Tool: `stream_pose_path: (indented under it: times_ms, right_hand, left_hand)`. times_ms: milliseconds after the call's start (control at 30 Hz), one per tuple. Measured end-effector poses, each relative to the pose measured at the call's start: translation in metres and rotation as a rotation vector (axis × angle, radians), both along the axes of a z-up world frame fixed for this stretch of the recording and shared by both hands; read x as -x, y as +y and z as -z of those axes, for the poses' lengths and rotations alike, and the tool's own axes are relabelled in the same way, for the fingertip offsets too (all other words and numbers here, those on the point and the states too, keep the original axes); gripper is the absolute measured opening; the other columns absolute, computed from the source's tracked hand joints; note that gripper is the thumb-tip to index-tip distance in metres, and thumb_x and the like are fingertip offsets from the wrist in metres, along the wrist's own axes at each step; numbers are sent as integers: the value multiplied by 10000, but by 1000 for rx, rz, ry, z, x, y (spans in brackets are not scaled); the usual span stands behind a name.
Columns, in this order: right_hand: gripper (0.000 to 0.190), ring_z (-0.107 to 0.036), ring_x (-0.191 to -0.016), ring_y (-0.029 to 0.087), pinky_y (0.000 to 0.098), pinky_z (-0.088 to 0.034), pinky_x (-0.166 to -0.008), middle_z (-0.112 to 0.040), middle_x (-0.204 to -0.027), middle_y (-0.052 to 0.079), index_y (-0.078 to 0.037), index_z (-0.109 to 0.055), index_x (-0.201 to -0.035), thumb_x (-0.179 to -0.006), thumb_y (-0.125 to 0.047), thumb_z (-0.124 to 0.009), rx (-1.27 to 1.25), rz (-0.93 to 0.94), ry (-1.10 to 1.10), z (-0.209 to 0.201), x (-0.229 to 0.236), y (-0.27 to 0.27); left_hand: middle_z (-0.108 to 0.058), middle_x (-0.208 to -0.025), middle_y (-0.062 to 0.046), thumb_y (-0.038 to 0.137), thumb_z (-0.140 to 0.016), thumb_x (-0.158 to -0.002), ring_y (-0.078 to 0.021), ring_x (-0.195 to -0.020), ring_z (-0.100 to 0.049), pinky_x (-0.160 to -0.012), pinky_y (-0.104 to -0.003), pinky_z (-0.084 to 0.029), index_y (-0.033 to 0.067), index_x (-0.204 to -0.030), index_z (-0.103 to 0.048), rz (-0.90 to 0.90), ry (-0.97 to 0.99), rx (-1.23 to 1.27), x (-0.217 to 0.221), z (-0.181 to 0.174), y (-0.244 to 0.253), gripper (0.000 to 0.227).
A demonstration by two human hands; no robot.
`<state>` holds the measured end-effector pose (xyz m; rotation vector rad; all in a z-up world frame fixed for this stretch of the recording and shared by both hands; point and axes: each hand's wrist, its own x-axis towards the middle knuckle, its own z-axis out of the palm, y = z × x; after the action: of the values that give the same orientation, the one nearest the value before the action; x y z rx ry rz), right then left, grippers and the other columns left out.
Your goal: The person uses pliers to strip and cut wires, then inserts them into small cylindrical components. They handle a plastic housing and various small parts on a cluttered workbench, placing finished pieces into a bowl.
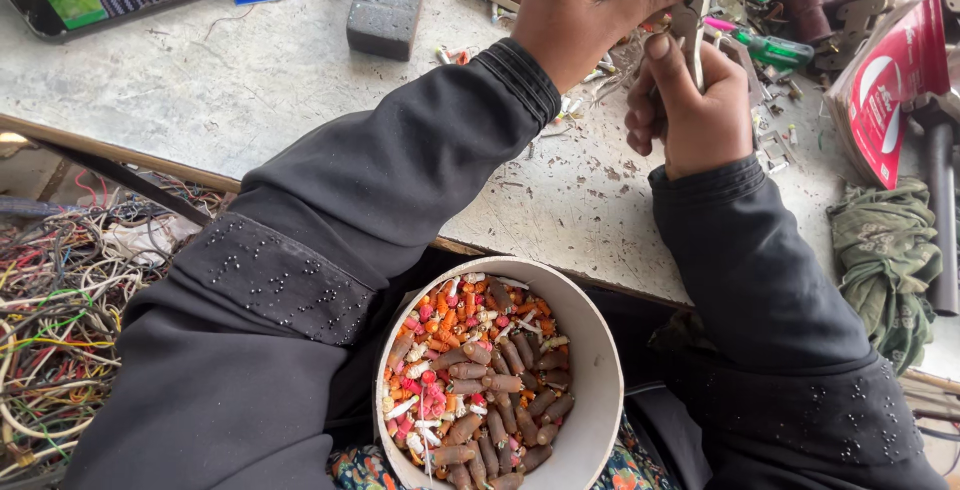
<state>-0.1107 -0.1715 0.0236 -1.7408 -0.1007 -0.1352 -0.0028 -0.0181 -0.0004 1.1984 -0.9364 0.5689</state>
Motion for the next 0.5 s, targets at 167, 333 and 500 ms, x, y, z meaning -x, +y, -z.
stream_pose_path:
  times_ms: [167, 333, 500]
  right_hand:
    - [409, -492, -525, 171, 325, -392, -452, -495, -664, 51, -62, -530, -898, -1074, -412, -645, -218, -70, 141, -11, 5, 8]
    - [307, -536, -539, 207, 346, -425, -475, -541, -688, 85, -72, -555, -1017, -1103, -365, -579, -383, -137, 205, -18, 10, 6]
    - [174, -619, -641, 275, 393, -495, -556, -646, -856, 160, -79, -522, -1191, -1166, -249, -497, -450, -237, 110, -11, 5, 1]
  left_hand:
    - [-801, -1018, -13, 186, -764, -1023, -95, -926, -788, -821, -251, -678, 84, -1118, -719, 166, 85, 20, 0, 4, -1, 146]
    - [-785, -1016, -30, 222, -727, -1041, -111, -926, -777, -820, -273, -677, 78, -1166, -697, 421, 218, 78, -10, 9, -4, 193]
    - [-737, -1051, -23, 246, -703, -1088, -118, -982, -754, -887, -287, -665, 68, -1186, -690, 482, 191, 105, -15, 11, -1, 204]
